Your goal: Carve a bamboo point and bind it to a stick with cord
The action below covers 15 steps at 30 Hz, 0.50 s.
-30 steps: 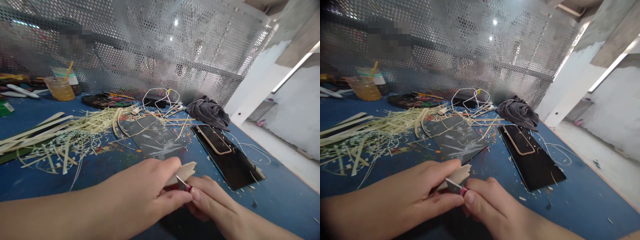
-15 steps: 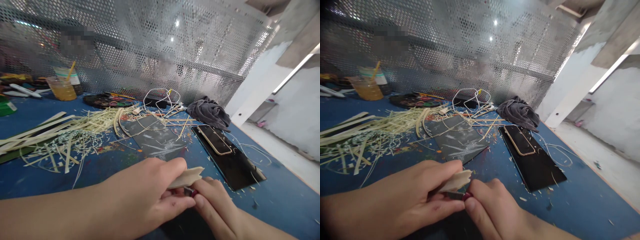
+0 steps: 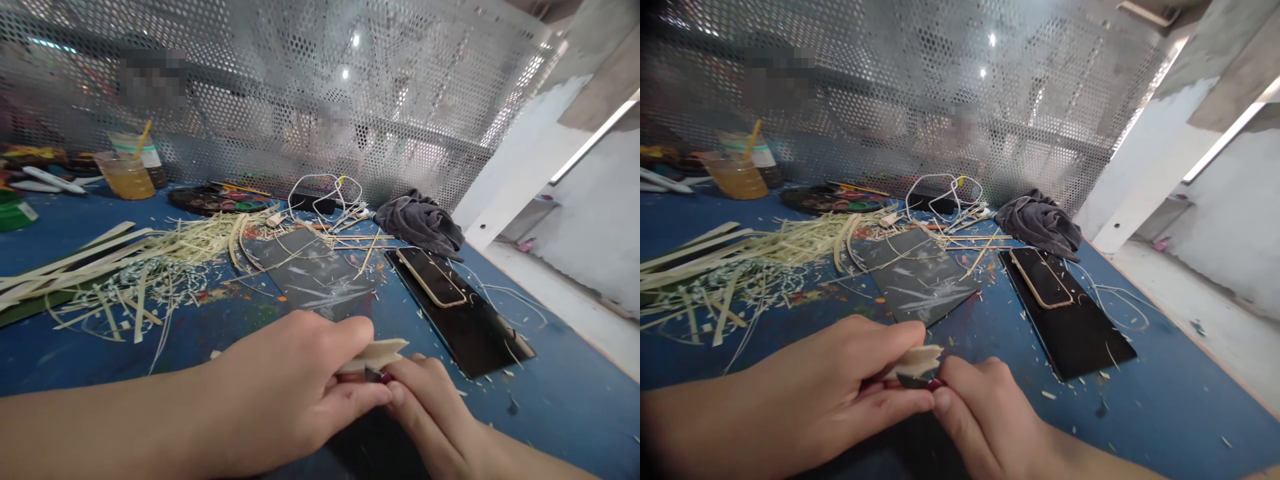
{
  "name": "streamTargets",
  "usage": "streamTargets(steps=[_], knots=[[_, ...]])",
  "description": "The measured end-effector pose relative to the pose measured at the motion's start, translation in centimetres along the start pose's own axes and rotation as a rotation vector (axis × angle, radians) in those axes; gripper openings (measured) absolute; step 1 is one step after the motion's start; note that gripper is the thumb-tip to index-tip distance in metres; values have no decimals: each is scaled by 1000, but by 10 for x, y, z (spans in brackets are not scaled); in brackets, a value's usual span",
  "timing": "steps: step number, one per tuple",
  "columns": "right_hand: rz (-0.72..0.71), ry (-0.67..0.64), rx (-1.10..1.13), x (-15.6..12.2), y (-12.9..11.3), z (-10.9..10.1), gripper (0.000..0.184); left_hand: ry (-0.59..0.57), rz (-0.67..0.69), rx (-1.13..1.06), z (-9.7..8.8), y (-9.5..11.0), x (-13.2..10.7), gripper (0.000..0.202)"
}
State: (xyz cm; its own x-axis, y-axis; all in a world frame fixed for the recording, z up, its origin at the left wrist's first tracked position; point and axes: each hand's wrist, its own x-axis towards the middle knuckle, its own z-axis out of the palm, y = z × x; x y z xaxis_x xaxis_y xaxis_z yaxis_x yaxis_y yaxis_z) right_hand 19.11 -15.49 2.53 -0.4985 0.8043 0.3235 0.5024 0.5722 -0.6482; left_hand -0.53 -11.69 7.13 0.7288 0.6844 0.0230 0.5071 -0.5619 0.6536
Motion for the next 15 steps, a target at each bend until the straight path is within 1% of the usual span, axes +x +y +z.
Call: streamTargets(steps=[4,8,12,15], knots=[[-19,17,6,-1,4,3,57,14,4,-15,0,-5,4,41],[29,74,-69,-7,7,9,54,59,19,-20,1,-11,8,44],[85,189,-59,-15,14,19,49,127,-28,-7,3,-14,10,52],[144,319,-105,-21,22,26,37,126,-115,-33,3,-13,11,54]])
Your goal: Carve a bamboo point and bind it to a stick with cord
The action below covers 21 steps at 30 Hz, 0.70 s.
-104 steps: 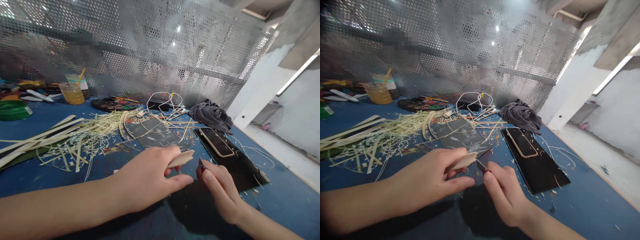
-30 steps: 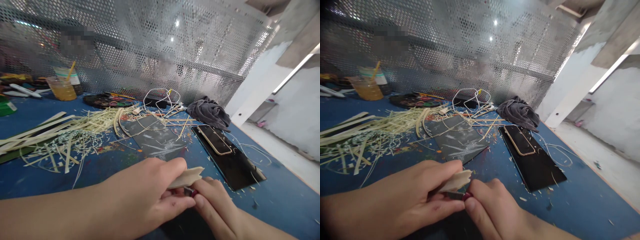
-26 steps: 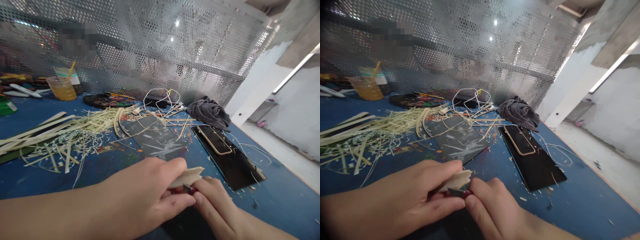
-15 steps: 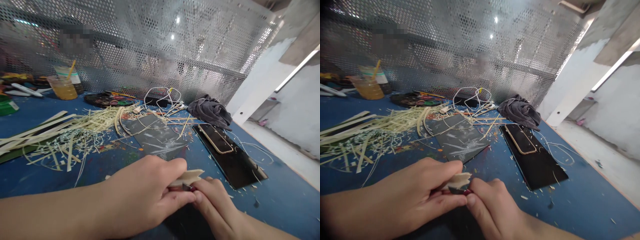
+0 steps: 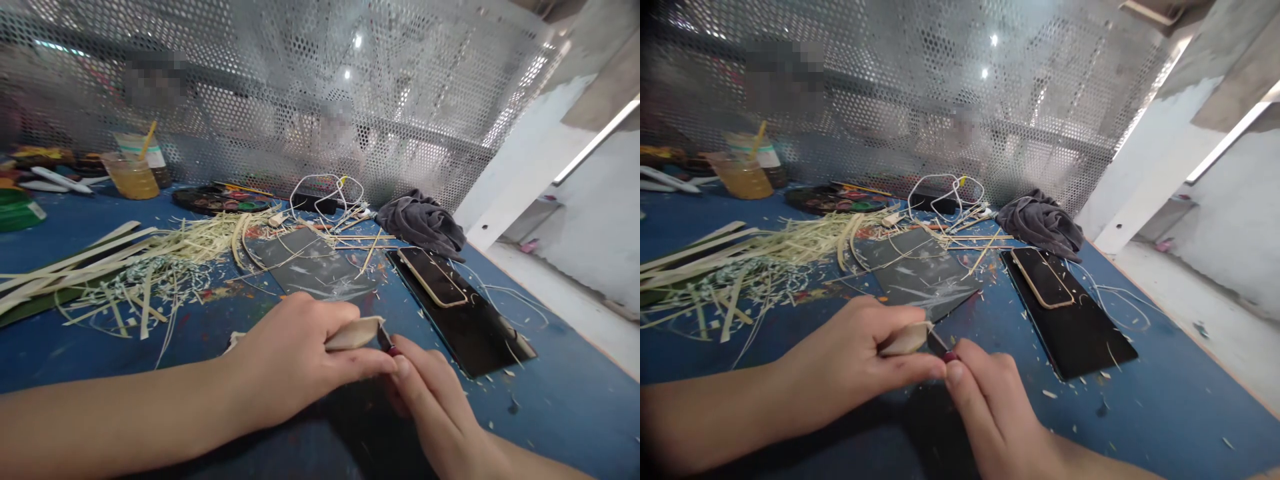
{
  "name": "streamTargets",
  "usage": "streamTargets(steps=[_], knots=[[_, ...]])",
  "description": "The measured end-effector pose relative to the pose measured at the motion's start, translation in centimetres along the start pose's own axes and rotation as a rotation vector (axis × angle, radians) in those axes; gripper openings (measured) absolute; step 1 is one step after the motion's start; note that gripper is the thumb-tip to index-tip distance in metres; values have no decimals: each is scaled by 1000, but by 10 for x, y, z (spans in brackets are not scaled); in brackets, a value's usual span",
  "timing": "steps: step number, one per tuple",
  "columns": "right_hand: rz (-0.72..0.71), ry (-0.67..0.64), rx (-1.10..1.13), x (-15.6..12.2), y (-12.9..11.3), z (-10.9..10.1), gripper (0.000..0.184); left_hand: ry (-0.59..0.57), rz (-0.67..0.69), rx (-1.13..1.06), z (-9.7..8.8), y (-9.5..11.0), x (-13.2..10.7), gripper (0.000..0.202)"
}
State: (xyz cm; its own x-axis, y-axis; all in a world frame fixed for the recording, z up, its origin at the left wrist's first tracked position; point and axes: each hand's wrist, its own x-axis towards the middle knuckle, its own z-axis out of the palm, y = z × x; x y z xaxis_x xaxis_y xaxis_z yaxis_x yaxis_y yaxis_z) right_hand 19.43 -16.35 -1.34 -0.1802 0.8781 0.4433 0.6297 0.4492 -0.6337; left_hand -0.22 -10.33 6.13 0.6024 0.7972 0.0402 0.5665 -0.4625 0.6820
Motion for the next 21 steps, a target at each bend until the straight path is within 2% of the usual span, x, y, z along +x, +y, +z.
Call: streamTargets(steps=[2,6,11,14,17,21], knots=[[-29,10,-32,1,4,0,35,-25,-39,6,-2,2,1,53],[-143,-207,-24,16,1,-10,43,-82,-55,26,-6,9,1,45],[-49,-388,60,30,-10,-19,43,-95,39,63,-7,12,-1,34],[-19,-434,135,30,-14,-21,41,-125,130,55,-6,7,-1,29],[-30,-459,217,29,-15,-22,38,-127,212,48,-5,1,0,35],[-41,-430,228,27,-13,-18,36,-101,194,37,-3,-4,1,43]])
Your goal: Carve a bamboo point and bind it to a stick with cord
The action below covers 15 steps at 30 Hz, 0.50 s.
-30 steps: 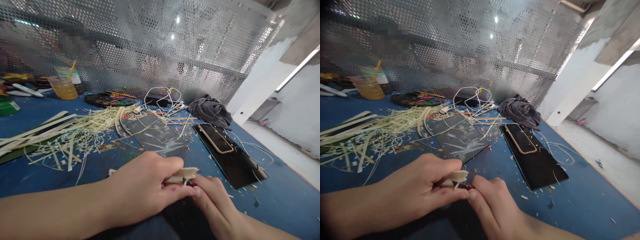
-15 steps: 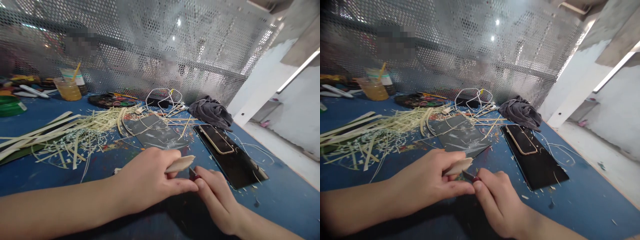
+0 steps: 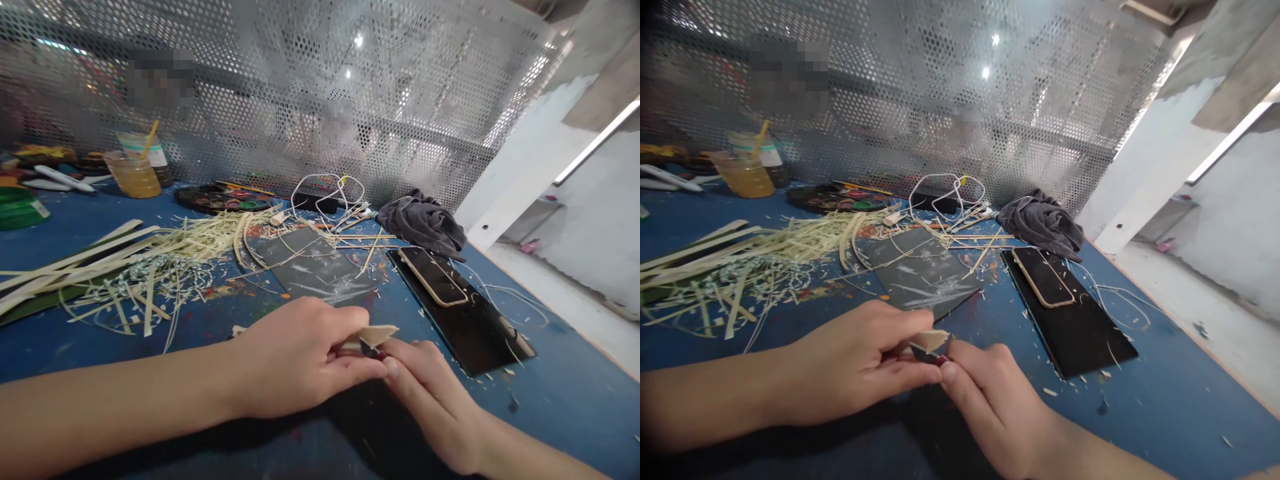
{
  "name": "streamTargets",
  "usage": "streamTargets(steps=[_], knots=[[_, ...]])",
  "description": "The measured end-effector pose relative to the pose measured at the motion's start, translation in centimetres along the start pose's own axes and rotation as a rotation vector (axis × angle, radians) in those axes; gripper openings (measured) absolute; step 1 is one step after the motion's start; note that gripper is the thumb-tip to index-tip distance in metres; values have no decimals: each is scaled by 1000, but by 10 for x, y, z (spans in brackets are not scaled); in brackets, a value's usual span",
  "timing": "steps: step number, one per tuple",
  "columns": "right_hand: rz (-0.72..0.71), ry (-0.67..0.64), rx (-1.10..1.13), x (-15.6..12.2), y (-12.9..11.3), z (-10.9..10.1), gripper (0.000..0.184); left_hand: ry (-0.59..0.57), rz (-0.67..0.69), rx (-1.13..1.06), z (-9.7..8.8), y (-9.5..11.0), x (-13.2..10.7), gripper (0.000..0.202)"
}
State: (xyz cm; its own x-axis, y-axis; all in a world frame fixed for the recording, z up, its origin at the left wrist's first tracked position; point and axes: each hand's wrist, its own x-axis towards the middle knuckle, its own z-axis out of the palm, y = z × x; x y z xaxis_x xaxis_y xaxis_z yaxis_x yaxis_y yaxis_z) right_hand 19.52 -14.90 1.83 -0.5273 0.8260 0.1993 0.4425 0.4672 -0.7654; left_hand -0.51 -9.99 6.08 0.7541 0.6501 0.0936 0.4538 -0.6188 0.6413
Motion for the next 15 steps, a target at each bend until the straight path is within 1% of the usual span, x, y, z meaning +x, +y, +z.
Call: streamTargets(steps=[6,10,15], knots=[[-10,96,-21,-2,10,9,34,41,-59,8,5,-5,0,47],[-7,199,-83,-2,11,14,35,72,-81,-36,6,-8,3,49],[-43,282,-143,-1,11,16,36,93,-159,-52,3,-5,4,50]])
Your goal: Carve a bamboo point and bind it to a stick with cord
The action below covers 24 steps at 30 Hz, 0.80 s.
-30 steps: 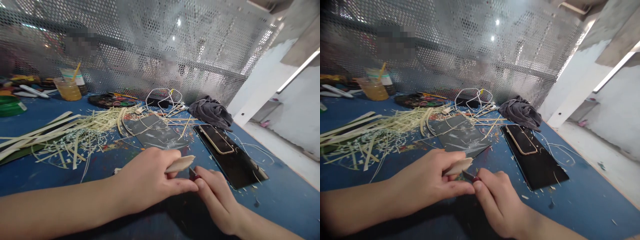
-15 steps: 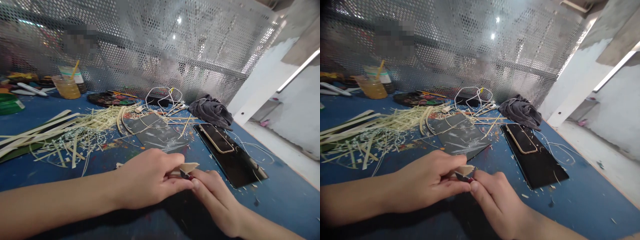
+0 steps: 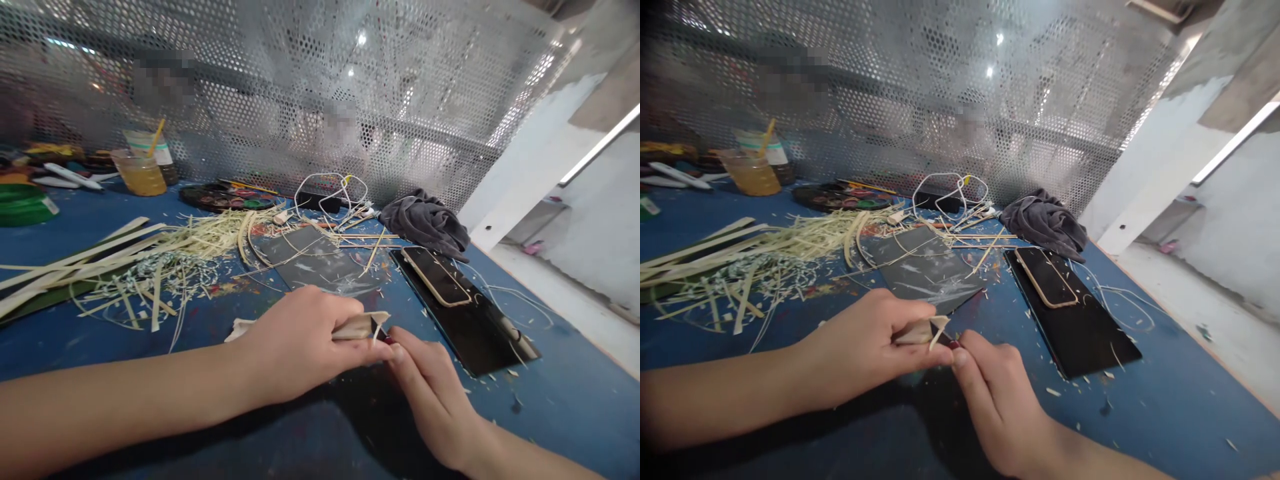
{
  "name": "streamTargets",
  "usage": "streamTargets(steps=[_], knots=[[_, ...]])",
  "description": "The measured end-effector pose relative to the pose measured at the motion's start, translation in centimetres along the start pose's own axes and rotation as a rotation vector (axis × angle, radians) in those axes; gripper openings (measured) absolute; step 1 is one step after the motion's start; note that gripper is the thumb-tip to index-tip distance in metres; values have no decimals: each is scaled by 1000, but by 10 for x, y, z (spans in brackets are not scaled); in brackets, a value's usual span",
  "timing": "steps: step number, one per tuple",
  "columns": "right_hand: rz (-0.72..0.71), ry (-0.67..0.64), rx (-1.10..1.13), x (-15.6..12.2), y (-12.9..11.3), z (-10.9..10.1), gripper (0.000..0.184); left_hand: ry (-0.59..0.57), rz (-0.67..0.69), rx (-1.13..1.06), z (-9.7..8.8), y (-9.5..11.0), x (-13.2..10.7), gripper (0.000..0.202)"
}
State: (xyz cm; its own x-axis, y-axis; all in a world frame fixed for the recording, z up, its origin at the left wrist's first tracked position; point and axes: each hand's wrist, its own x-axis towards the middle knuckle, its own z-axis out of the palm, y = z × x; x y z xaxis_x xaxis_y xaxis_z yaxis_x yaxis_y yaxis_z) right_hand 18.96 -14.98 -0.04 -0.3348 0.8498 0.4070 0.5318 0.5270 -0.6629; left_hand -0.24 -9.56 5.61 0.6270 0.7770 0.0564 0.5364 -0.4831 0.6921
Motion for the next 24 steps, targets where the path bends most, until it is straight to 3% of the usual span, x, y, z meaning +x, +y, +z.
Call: streamTargets(steps=[2,7,11,17,24], knots=[[-32,-15,-5,2,1,-2,36,-16,-19,8,-3,4,-1,50],[-112,-236,57,10,4,-13,33,-174,-74,6,-12,15,-3,47],[-109,-289,112,12,3,-17,30,-164,-44,32,-11,15,-4,45],[-69,-279,135,10,2,-15,32,-142,-29,28,-1,5,-4,49],[-28,-148,63,3,3,-7,33,-52,-42,61,0,4,-4,60]])
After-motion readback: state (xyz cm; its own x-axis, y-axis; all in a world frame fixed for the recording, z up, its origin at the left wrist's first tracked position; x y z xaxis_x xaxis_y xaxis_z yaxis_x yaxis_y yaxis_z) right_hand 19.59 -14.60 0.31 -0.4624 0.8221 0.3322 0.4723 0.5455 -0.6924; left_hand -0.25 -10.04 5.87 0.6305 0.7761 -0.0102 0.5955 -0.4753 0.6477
